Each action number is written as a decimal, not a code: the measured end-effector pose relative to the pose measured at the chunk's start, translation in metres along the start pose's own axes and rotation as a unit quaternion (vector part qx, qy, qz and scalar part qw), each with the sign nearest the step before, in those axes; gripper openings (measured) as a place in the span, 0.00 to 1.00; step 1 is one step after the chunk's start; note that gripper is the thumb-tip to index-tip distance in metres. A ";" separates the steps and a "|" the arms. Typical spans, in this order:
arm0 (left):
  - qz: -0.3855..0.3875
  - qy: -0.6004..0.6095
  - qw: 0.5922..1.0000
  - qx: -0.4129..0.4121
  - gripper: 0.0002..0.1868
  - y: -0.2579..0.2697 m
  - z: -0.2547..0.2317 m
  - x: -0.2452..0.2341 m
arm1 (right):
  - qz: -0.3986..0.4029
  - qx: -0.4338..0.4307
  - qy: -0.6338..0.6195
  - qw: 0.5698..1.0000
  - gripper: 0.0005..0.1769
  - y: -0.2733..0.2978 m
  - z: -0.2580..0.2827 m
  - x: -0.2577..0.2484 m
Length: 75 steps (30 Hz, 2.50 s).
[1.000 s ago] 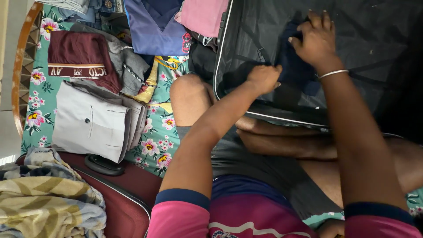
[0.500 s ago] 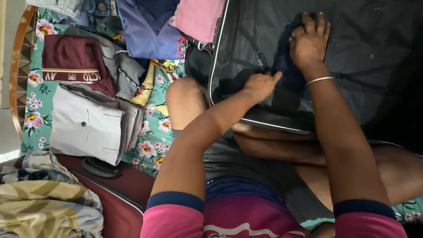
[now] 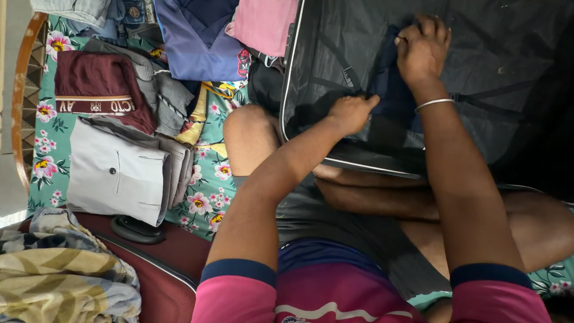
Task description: The person folds various clothing items, including shorts, shirts, and underwear, and places them into an open suitcase. The person handles each item individually, folding them neatly before arranging them inside the luggage.
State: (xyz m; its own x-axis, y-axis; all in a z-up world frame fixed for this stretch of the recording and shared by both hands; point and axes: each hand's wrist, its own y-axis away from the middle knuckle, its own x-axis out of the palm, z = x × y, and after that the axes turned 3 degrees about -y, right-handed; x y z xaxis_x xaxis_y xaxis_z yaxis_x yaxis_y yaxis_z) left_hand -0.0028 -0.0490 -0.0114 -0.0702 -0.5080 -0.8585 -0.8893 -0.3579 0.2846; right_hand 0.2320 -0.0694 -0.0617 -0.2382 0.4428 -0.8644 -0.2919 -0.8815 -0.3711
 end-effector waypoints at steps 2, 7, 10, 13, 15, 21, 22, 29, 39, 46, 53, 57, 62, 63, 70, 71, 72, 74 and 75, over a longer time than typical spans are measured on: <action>-0.012 0.014 1.000 -0.005 0.25 0.000 0.001 -0.006 | 0.015 0.028 -0.022 0.999 0.07 -0.003 0.001 -0.009; -0.116 0.067 0.986 -0.103 0.20 -0.013 0.017 -0.022 | 0.016 0.120 -0.072 0.990 0.23 0.001 -0.027 -0.030; -0.133 0.063 0.976 -0.158 0.15 -0.016 0.028 -0.030 | -0.053 0.113 -0.087 0.988 0.28 0.011 -0.058 -0.032; -0.145 0.064 0.976 -0.147 0.19 -0.016 0.030 -0.030 | 0.022 0.269 -0.104 0.957 0.40 0.017 -0.069 -0.037; -0.145 0.065 0.977 -0.139 0.19 -0.015 0.029 -0.030 | 0.062 0.306 -0.135 0.941 0.48 0.017 -0.057 -0.048; -0.121 0.057 0.981 -0.140 0.18 -0.011 0.027 -0.033 | 0.176 0.408 -0.147 0.884 0.57 0.012 -0.009 -0.073; -0.115 0.055 0.982 -0.143 0.17 -0.010 0.026 -0.035 | 0.184 0.392 -0.148 0.889 0.59 0.012 -0.010 -0.069; -0.103 0.091 0.979 -0.150 0.21 -0.003 0.019 -0.047 | 0.226 0.441 -0.196 0.846 0.55 0.009 -0.011 -0.052; -0.181 0.164 0.952 -0.185 0.33 -0.012 0.022 -0.039 | 0.175 0.387 -0.341 0.839 0.50 0.000 -0.010 -0.059; -0.204 0.377 0.887 -0.170 0.59 -0.031 0.025 -0.044 | 0.106 0.290 -0.628 0.714 0.29 -0.013 0.042 -0.122; -0.131 0.609 0.782 -0.011 0.41 -0.040 0.023 -0.036 | 0.127 0.259 -0.672 0.682 0.28 -0.012 0.060 -0.125; -0.142 0.655 0.742 0.004 0.39 -0.032 0.023 -0.045 | 0.136 0.231 -0.717 0.644 0.23 -0.009 0.041 -0.113; -0.207 0.682 0.700 -0.044 0.46 -0.011 0.028 -0.074 | 0.112 0.317 -0.630 0.700 0.17 -0.005 -0.005 -0.095; -0.211 0.703 0.677 -0.056 0.48 0.001 0.032 -0.082 | 0.118 0.317 -0.618 0.710 0.16 -0.004 -0.009 -0.095; -0.271 0.826 0.492 0.035 0.27 0.124 0.095 -0.148 | 0.204 0.319 -0.492 0.784 0.19 -0.005 0.015 -0.100; -0.313 0.809 0.496 0.030 0.23 0.140 0.108 -0.157 | 0.215 0.321 -0.473 0.791 0.19 -0.005 0.016 -0.097; -0.344 0.787 0.512 0.013 0.22 0.156 0.123 -0.165 | 0.226 0.324 -0.455 0.798 0.20 -0.005 0.015 -0.093; -0.376 0.772 0.512 -0.001 0.22 0.186 0.146 -0.171 | 0.245 0.327 -0.420 0.810 0.21 -0.002 0.011 -0.084; -0.378 0.781 0.498 0.005 0.22 0.199 0.157 -0.171 | 0.251 0.329 -0.404 0.816 0.21 0.000 0.008 -0.081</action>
State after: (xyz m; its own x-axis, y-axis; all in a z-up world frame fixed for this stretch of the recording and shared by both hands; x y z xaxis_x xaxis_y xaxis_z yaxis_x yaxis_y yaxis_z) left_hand -0.2390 0.0894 0.1250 0.7164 -0.2242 0.6607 -0.3985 -0.9088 0.1237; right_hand 0.2440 -0.1038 0.0111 -0.9361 0.2497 -0.2477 -0.3397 -0.8242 0.4531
